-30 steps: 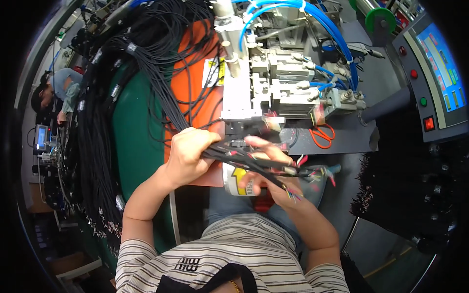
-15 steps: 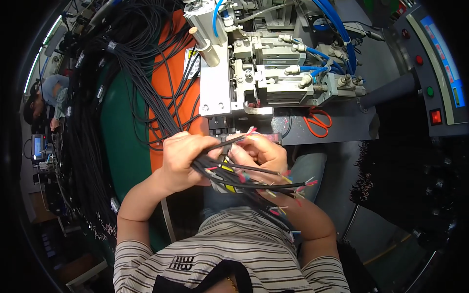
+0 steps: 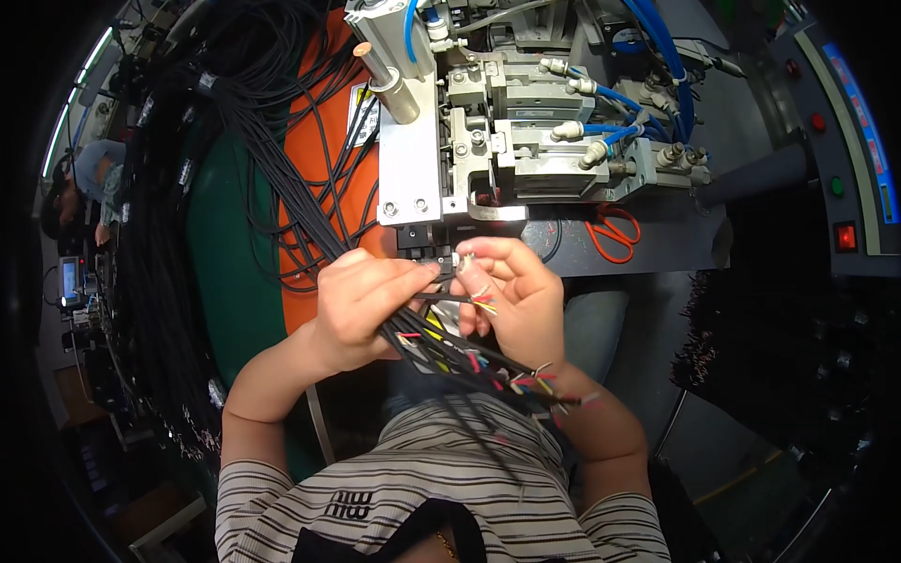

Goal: Processing and connecting electrical wire harnesses using an automated terminal crimping machine.

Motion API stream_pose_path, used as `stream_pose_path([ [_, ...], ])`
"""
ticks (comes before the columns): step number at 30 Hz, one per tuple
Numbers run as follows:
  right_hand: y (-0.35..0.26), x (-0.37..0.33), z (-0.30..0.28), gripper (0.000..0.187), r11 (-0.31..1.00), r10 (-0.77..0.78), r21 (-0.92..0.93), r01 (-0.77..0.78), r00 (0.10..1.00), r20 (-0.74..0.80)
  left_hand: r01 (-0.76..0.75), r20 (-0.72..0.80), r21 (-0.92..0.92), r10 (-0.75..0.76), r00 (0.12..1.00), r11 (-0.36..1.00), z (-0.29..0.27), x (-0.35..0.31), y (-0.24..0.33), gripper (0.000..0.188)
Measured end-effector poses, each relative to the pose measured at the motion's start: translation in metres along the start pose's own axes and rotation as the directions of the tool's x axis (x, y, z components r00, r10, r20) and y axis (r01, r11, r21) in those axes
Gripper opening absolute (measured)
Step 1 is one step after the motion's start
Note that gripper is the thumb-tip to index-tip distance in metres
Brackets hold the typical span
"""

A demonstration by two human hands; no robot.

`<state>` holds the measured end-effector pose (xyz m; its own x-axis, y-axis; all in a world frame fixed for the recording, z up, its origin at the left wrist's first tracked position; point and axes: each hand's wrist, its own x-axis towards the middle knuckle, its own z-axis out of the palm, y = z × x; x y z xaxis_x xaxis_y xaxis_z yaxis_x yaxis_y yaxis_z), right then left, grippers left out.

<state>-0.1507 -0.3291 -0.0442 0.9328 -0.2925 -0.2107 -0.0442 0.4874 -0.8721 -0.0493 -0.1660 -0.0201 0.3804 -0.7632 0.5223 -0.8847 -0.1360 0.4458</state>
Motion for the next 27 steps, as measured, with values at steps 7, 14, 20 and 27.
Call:
stream_pose_path([
  [7,-0.017,0.009,-0.011,0.018,0.957,0.194,0.198,-0.211,0.976,0.103,-0.082,0.001,0.081,0.083,0.997,0.993,0.001,0.003,-0.001,0.034],
  [14,-0.018,0.011,-0.017,0.011,0.934,0.270,0.158,-0.322,0.921,0.279,-0.141,-0.005,0.109,0.142,0.990,0.984,0.002,0.002,0.003,0.030],
  [20,-0.015,0.007,-0.008,0.015,0.741,-0.256,-0.547,0.391,0.916,0.307,-0.097,0.048,0.144,0.091,0.995,0.985,0.005,0.005,0.007,0.029],
  [27,-0.025,0.006,-0.018,0.019,0.972,0.177,0.104,-0.209,0.951,0.253,-0.099,0.007,0.080,0.099,0.995,0.992,0.007,0.001,0.000,0.025],
])
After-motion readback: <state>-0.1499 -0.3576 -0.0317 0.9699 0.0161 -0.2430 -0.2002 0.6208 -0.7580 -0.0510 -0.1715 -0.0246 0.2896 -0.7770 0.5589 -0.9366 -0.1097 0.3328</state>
